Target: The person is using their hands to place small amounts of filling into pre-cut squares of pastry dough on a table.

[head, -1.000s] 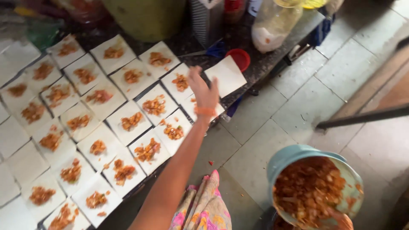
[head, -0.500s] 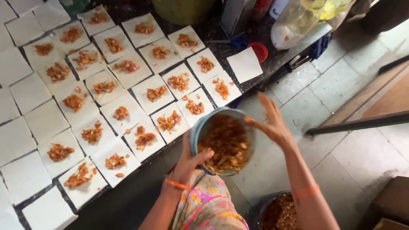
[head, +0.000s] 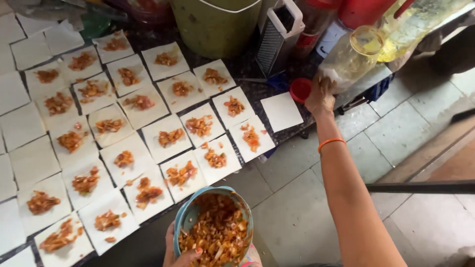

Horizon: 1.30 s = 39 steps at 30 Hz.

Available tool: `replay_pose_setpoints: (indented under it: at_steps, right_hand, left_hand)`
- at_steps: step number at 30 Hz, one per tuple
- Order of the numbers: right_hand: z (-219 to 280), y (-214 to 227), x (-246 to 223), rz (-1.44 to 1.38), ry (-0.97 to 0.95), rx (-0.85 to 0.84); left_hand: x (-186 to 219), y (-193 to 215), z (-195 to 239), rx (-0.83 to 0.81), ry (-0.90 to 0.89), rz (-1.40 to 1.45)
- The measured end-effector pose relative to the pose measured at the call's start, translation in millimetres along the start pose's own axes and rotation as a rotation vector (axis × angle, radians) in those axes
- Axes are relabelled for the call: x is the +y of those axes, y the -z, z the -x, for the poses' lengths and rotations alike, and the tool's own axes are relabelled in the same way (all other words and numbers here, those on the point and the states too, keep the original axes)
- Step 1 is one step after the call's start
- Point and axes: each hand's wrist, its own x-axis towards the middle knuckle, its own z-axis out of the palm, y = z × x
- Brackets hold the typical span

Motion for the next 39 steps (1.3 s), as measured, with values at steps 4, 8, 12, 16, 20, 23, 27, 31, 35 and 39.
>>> replay_pose_setpoints:
  at_steps: [4,8,12,16,20,23,27,31,35,39]
  right_hand:
    - [30,84,-43,-0.125,0.125,0.078]
    - [118,135,-82,-0.504,0.321,-0.017]
    - [189,179,-109,-0.747,0.521,-0.302]
    - [238,183,-118,-0.412,0.929,-0.417]
    - [250,191,-106,-0.187,0.96,-0.513]
    - [247,202,-119,-0.335,0.875,-0.682]
    - [219,175,-113,-0.578,0.561,-0.937]
    - [179,171,-114,-1.703,-0.131,-1.135]
    - [134,167,-88,-1.843,-0.086,-0.933]
    - [102,112,-68,-1.526,0.042,-0.496]
  left_hand:
    - [37,-52,23,0.087,0.167,-0.079]
    - [105,-137,44,0.042,0.098,0.116]
    - [119,-167,24,-0.02,-0.019,-0.025]
    - [133,-201,8,-0.08,-0.127,-0.076]
    - [148,-229,-5,0.007,0.022,-0.11]
    - [140,-245,-23,0.029,-0.08,-0.019]
    - [136,-273,-40,0.11,-0.26,-0.175]
    - [151,-289,-53,0.124,-0.291,-0.307]
    - [167,-276,-54,0.122,-0.279,-0.187]
    - [171,-252,-46,0.213,-0.312,-0.171]
